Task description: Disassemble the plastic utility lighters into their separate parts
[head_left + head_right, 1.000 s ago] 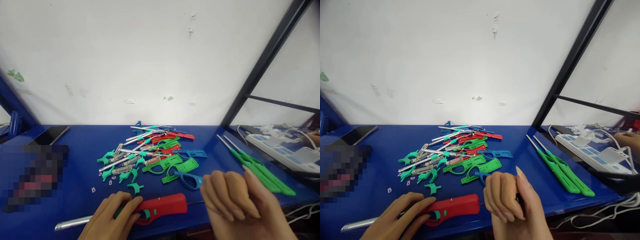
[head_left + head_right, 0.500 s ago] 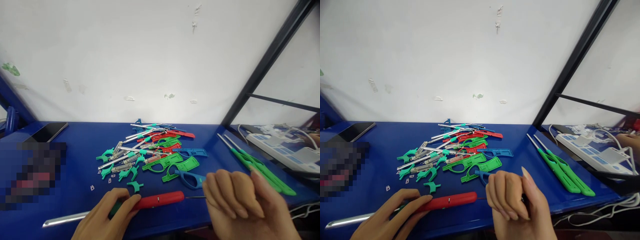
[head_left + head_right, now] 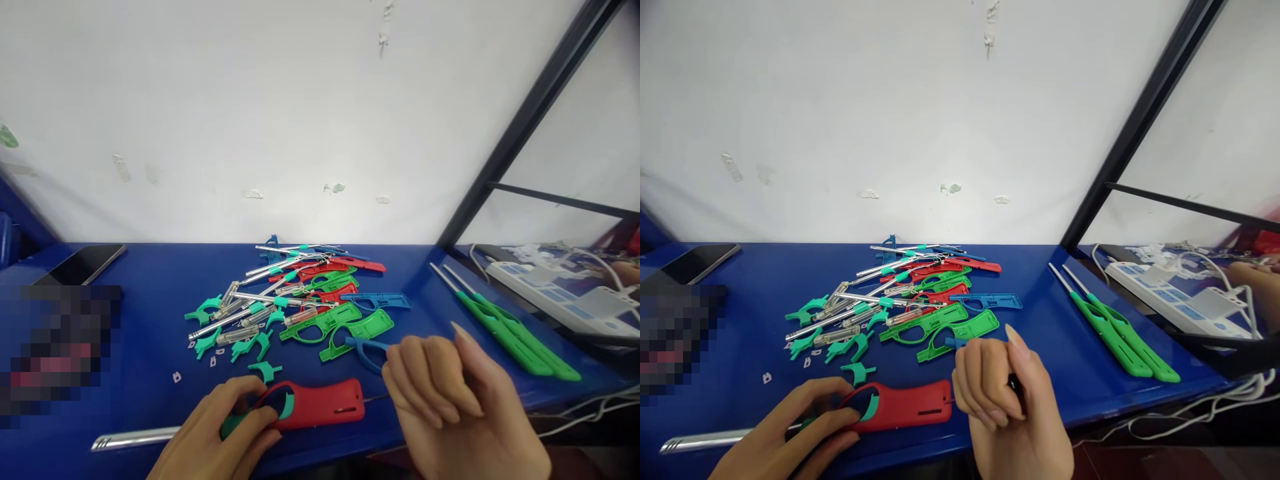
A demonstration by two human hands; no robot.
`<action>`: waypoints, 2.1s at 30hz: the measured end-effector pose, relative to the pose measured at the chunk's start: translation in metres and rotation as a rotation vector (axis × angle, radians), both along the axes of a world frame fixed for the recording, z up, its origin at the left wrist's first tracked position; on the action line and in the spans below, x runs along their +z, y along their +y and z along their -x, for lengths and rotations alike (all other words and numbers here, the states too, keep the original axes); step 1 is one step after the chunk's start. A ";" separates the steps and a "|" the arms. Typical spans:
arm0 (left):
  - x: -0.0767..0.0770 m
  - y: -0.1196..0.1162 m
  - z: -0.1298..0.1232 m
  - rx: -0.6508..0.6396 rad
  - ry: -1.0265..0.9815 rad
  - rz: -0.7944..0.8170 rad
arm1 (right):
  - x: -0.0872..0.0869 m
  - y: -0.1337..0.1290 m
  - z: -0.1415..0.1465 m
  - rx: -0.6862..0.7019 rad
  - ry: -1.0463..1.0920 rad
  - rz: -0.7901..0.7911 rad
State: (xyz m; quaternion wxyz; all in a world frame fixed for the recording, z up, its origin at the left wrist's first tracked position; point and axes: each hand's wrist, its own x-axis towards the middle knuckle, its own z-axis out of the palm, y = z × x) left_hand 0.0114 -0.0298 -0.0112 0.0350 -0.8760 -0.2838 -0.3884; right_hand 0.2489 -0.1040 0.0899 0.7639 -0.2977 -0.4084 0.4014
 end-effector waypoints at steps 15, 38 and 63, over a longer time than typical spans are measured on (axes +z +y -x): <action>0.019 0.002 -0.006 -0.090 0.042 0.025 | -0.017 0.014 -0.004 -0.230 -0.533 0.002; 0.020 -0.001 -0.005 -0.083 0.064 -0.024 | -0.012 0.004 -0.028 -0.366 -0.826 0.044; 0.017 -0.003 -0.006 -0.042 0.151 -0.038 | -0.046 0.020 -0.035 -0.005 -0.493 -0.234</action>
